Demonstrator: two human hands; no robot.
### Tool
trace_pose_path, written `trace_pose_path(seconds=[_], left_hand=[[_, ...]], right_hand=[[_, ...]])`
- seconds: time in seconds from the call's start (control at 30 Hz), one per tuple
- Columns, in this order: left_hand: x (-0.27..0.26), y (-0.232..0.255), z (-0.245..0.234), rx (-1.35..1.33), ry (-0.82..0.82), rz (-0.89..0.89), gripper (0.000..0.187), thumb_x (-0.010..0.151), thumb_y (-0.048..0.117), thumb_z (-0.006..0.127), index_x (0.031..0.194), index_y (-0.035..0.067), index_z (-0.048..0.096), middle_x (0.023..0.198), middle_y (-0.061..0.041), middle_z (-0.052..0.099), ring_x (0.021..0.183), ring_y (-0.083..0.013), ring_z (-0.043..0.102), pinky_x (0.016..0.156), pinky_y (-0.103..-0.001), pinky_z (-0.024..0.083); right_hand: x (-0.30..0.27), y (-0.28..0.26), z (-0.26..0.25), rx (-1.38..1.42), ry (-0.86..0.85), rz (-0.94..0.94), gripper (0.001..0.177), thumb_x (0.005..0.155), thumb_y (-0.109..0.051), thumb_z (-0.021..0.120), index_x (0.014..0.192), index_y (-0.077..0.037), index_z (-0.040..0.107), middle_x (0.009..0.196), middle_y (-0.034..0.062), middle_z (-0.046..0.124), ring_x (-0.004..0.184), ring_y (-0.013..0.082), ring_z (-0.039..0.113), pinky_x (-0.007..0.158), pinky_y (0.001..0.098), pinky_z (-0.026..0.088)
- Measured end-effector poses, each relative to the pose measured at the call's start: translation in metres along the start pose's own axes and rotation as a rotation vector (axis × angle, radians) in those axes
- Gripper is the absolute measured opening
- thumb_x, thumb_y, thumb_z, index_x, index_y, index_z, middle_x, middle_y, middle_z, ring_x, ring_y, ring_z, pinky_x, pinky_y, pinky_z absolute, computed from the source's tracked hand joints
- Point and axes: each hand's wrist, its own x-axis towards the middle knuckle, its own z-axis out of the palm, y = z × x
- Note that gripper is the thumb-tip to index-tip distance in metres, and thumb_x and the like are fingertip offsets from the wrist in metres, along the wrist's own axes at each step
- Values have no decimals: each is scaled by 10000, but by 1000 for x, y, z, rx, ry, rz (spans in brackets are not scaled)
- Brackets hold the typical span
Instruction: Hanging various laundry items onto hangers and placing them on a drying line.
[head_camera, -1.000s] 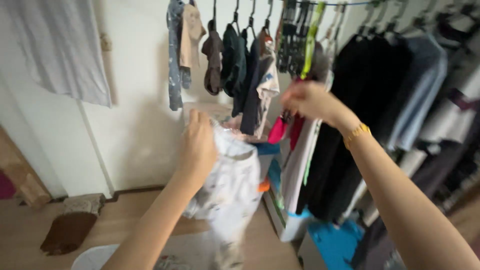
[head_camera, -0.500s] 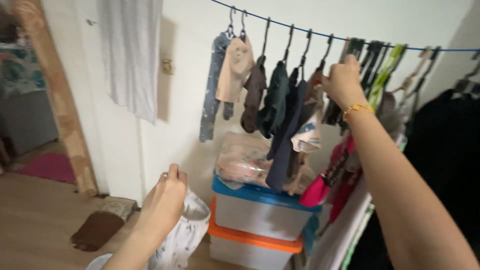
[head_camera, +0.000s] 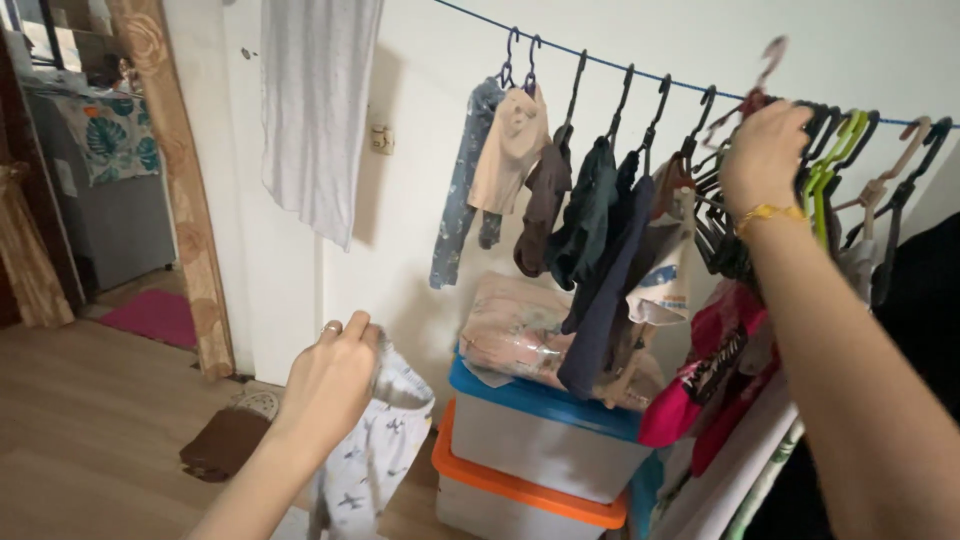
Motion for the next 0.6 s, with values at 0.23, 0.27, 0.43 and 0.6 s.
trace_pose_path(seconds=[0.23, 0.27, 0.43, 0.6], left_hand=[[9, -13, -15, -233, 19, -83, 257, 746, -63, 630, 1000, -31, 643, 1104, -156, 610, 997, -371, 654, 793, -452, 584], [9, -18, -14, -317, 38, -108, 240, 779, -59, 622, 1014, -21, 652, 1117, -151, 616, 1008, -375, 649, 834, -468, 567], [12, -58, -16, -570, 138, -32, 365, 730, -69, 619, 1084, -11, 688, 1171, -160, 622, 1045, -400, 630, 911, -474, 516], [-3, -110, -25, -715, 80, 24, 421, 713, -70, 612, 1118, 5, 698, 1176, -153, 630, 1086, -385, 630, 921, -461, 509]], right_hand=[[-17, 30, -173, 80, -149, -66, 180, 949, 26, 654, 1047, 161, 587, 926, 273, 634, 795, 330, 641, 633, 397, 532], [-35, 35, -205, 170, -151, -14, 183, 972, 26, 660, 1076, 158, 587, 866, 260, 645, 711, 316, 639, 561, 387, 515], [-210, 17, -349, 639, -57, 83, 136, 1195, -56, 566, 1103, 43, 581, 912, 123, 665, 769, 184, 628, 698, 286, 503], [-323, -132, -485, 802, -195, 214, 76, 1075, -73, 648, 1072, -2, 679, 952, 70, 712, 827, 91, 646, 739, 230, 510]])
